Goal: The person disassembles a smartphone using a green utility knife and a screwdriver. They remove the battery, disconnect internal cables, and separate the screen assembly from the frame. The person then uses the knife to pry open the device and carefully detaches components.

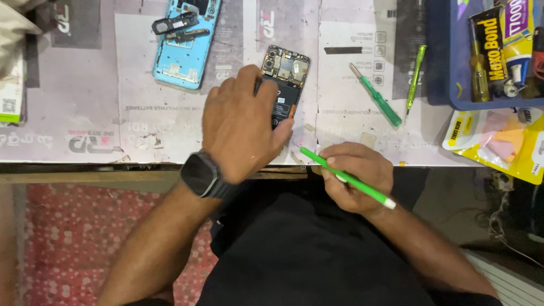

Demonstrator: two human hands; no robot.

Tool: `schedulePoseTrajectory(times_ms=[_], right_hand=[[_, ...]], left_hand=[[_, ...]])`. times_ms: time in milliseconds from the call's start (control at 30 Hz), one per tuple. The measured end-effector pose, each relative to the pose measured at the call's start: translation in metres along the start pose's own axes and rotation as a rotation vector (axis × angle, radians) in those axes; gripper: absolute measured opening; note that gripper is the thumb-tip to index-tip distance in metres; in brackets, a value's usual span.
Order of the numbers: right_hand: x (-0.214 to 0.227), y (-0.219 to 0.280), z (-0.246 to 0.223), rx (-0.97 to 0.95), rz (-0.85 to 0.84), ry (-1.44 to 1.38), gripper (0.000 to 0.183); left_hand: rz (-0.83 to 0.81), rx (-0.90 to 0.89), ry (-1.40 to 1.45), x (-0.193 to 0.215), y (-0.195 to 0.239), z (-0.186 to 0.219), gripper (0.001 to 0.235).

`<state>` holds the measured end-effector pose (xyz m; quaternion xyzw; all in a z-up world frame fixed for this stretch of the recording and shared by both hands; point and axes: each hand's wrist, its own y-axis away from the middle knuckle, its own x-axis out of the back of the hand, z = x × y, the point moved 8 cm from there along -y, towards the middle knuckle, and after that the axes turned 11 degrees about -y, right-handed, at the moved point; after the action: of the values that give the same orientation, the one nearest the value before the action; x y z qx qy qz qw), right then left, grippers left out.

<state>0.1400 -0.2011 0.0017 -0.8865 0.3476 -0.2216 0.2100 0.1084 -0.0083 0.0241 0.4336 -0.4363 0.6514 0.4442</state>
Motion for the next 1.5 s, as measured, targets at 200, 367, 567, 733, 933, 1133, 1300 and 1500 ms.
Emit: schedulePoseTrajectory(times_ms=[200, 367, 567, 733, 933, 1133, 1300, 1500], right_hand=[[0.005, 0.001, 0.008, -0.138, 0.029, -0.079, 0.027], [0.001, 0.0, 0.003, -0.047, 0.005, 0.001, 0.025], [0.015, -0.002, 0.006, -0.111, 0.016, -0.074, 0.025], [0.03, -0.03, -0.018, 0.188, -0.131, 0.345, 0.023], [0.016, -0.056, 0.007, 0.233, -0.376, 0.75, 0.028], [0.0, -0.047, -0.002, 0.133, -0.27, 0.707, 0.024], [-0.034, -0.037, -0.024, 0.059, -0.314, 0.506, 0.019], [0.036, -0.06, 0.005, -0.223, -0.116, 0.725, 0.022]], left_hand=[[-0.183, 0.065, -0.165, -0.012, -0.024, 0.006, 0.051], [-0.229, 0.07, -0.218, -0.019, -0.037, 0.009, 0.055], [-0.265, 0.059, -0.206, -0.022, -0.039, 0.007, 0.054], [-0.257, 0.065, -0.186, -0.02, -0.038, 0.006, 0.055], [-0.263, 0.074, -0.176, -0.019, -0.038, 0.006, 0.057], [-0.256, 0.057, -0.141, -0.02, -0.032, -0.002, 0.061], [-0.233, 0.043, -0.104, -0.012, -0.031, -0.001, 0.047], [-0.252, 0.052, -0.106, -0.007, -0.023, 0.004, 0.052]])
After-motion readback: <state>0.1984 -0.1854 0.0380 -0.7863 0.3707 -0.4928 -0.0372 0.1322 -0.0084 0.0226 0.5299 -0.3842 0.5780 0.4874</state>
